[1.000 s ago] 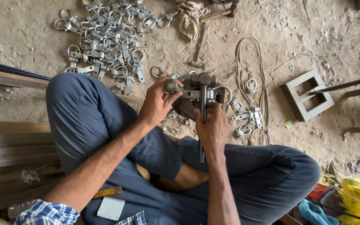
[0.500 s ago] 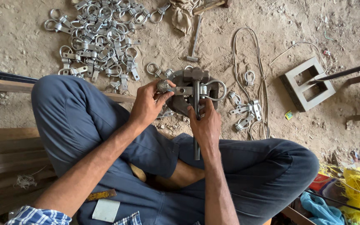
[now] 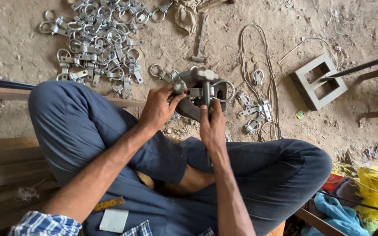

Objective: The person assembles metal clips using a metal base and a hammer. They place individual metal components onto the base, strike them with a hammer to secure parts, and move the finished clips aside to a pile.

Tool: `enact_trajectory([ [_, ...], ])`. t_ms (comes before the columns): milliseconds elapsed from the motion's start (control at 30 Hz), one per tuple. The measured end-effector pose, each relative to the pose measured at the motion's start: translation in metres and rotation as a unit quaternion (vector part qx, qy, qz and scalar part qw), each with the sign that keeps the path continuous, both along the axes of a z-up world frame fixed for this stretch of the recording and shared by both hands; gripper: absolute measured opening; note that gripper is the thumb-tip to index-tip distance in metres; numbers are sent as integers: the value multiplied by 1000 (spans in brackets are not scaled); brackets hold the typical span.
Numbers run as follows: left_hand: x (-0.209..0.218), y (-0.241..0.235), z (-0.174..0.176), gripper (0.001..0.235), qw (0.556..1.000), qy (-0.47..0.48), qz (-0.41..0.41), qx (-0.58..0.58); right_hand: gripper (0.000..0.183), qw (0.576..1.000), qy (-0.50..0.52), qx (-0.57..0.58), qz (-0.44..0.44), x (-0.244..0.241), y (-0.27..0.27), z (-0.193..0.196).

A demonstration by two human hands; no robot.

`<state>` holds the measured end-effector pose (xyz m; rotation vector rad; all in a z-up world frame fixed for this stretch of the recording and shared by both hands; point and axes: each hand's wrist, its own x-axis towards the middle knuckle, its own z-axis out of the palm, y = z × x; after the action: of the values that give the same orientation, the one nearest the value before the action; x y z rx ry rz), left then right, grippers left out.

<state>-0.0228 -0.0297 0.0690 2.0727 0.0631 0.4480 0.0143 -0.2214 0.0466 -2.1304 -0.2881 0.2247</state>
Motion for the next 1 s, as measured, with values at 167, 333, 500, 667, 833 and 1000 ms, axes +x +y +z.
enact_trajectory([
  [167,0,3,-4,15,998,67,-4,2,30,963,160,214,-20,-20,-3,71],
  [333,-1,1,-10,22,1000,-22,-10,17,31,974,147,173,-16,-42,-18,100],
  [500,3,1,-16,26,999,28,-14,22,34,998,22,-36,45,-40,-22,107],
  [667,4,0,-11,34,996,-13,12,85,39,808,203,528,-166,-24,-40,161],
  [833,3,-8,-20,28,1000,0,7,-10,39,945,-90,294,115,-35,-26,122],
  [1000,19,-6,-32,30,999,-10,23,43,34,932,-346,-57,92,-45,-23,77],
])
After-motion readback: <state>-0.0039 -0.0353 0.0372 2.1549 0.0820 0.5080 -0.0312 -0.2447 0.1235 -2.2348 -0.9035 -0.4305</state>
